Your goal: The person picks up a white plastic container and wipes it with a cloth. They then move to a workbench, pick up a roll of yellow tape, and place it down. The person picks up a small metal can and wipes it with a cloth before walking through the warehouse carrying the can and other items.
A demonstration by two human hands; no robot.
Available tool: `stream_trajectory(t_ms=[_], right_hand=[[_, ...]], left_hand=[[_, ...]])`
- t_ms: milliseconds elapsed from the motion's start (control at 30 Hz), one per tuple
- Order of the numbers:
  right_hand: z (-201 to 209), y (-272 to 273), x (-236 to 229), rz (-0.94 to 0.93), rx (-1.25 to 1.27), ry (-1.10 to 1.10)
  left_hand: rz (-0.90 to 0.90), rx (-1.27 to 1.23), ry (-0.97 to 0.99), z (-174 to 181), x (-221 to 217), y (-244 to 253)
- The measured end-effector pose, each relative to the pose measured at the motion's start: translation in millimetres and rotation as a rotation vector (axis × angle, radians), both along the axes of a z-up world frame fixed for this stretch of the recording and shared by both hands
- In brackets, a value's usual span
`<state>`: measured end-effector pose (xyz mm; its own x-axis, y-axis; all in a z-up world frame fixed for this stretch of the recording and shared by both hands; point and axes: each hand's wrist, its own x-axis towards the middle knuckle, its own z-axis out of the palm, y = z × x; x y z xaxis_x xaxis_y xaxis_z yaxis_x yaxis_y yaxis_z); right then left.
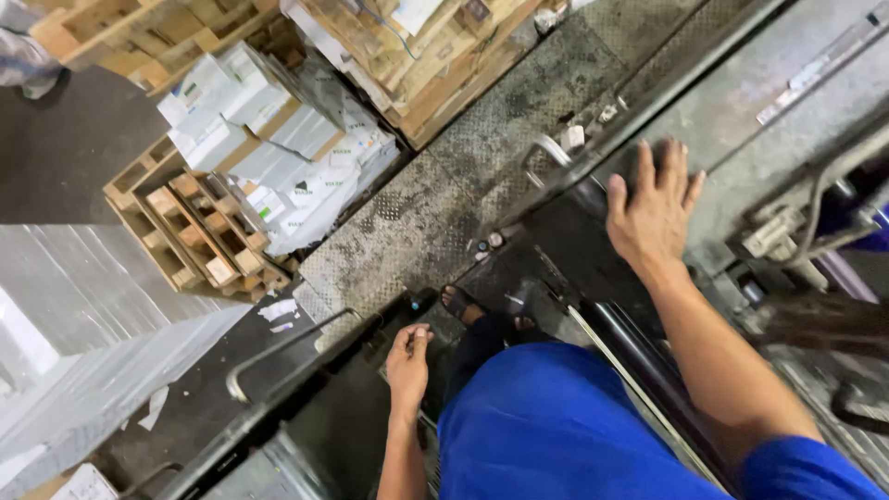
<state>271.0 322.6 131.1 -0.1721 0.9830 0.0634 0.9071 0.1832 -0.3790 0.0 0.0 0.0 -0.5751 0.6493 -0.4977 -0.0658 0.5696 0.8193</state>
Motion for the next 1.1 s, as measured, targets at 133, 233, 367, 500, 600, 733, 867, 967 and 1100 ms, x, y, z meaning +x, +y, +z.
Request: stream_trajectory(t_ms=[133,233,367,500,600,733,867,967,1100], right_hand=[[-4,1,0,-0.016,0.029,-0.022],[-1,0,-2,-0.015,0.039,-0.031],[-4,-1,1,-0.021,0.035,-0.051],[-11,1,5,-0.007,0.044,-0.074],[-2,0,-1,-0.012,0.031,-0.059],[-9,3,6,-0.023,0.001,-0.068],[-31,-7,27,0.043,0.178,-0.126],[-32,-17,29,0.112,0.296,-0.159],[-46,-25,39,0.106,0.263,-0.140]], left_hand=[[0.004,-0.003,-0.006,3,-39,34],[-0.036,-0.041,-0.006,9,-64,52],[-0.031,-0.033,0.066,51,-91,64],[-0.016,-0.017,0.390,70,-126,51],[0.100,-0.100,0.451,59,-148,27],[0.213,-0.038,0.258,52,-154,18],[0.159,-0.141,0.316,41,-152,14],[0.120,-0.082,0.273,25,-151,26],[0.017,-0.040,0.258,5,-155,44]])
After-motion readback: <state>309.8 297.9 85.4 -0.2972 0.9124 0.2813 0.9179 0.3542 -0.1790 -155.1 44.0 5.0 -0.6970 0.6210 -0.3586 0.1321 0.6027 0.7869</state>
